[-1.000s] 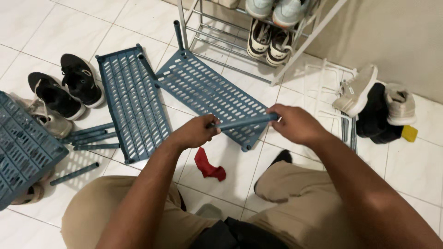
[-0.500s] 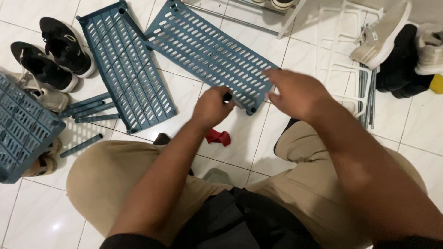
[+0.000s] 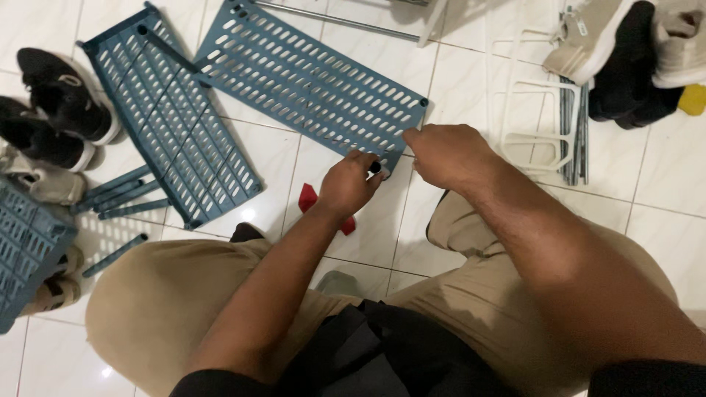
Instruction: The person assembles a blue plastic stool by inserting cylindrical legs into the perforated seat and stacking a second seat on top. The person uses a red cloth to wipe the plastic surfaces during assembly.
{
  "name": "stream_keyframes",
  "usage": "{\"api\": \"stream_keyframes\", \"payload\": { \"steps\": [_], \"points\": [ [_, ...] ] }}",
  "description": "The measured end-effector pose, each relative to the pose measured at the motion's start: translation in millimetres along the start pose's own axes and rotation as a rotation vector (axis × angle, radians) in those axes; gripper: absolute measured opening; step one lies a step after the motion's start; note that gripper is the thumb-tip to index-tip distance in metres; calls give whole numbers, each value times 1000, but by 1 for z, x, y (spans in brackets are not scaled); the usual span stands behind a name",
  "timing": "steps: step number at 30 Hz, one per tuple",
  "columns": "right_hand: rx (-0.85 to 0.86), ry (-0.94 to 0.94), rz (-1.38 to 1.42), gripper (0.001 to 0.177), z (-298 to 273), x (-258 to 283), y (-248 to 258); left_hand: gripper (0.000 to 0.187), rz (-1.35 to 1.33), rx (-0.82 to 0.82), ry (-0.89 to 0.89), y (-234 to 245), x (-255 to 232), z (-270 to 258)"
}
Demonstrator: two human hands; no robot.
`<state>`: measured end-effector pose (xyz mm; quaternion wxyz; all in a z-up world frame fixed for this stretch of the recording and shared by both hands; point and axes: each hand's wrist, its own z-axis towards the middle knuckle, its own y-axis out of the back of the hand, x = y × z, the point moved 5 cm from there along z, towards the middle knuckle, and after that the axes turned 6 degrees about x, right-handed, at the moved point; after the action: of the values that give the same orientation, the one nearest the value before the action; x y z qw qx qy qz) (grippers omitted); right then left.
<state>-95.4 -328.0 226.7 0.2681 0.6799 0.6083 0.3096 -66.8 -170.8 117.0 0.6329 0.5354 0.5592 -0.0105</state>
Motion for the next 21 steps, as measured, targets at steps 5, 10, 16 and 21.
{"api": "stream_keyframes", "payload": {
  "steps": [5,10,16,21],
  "points": [
    [-12,14,-4,30,2,-2,-2,31,-12,2,-23,-2,2,0],
    [10,63,12,31,7,7,-12,31,-108,41,-18,-5,2,5],
    [36,17,9,25,17,16,-26,27,-76,46,-74,-18,-5,16],
    [37,-4,40,25,21,13,-33,30,-65,59,-62,-23,-6,19]
  ]
}}
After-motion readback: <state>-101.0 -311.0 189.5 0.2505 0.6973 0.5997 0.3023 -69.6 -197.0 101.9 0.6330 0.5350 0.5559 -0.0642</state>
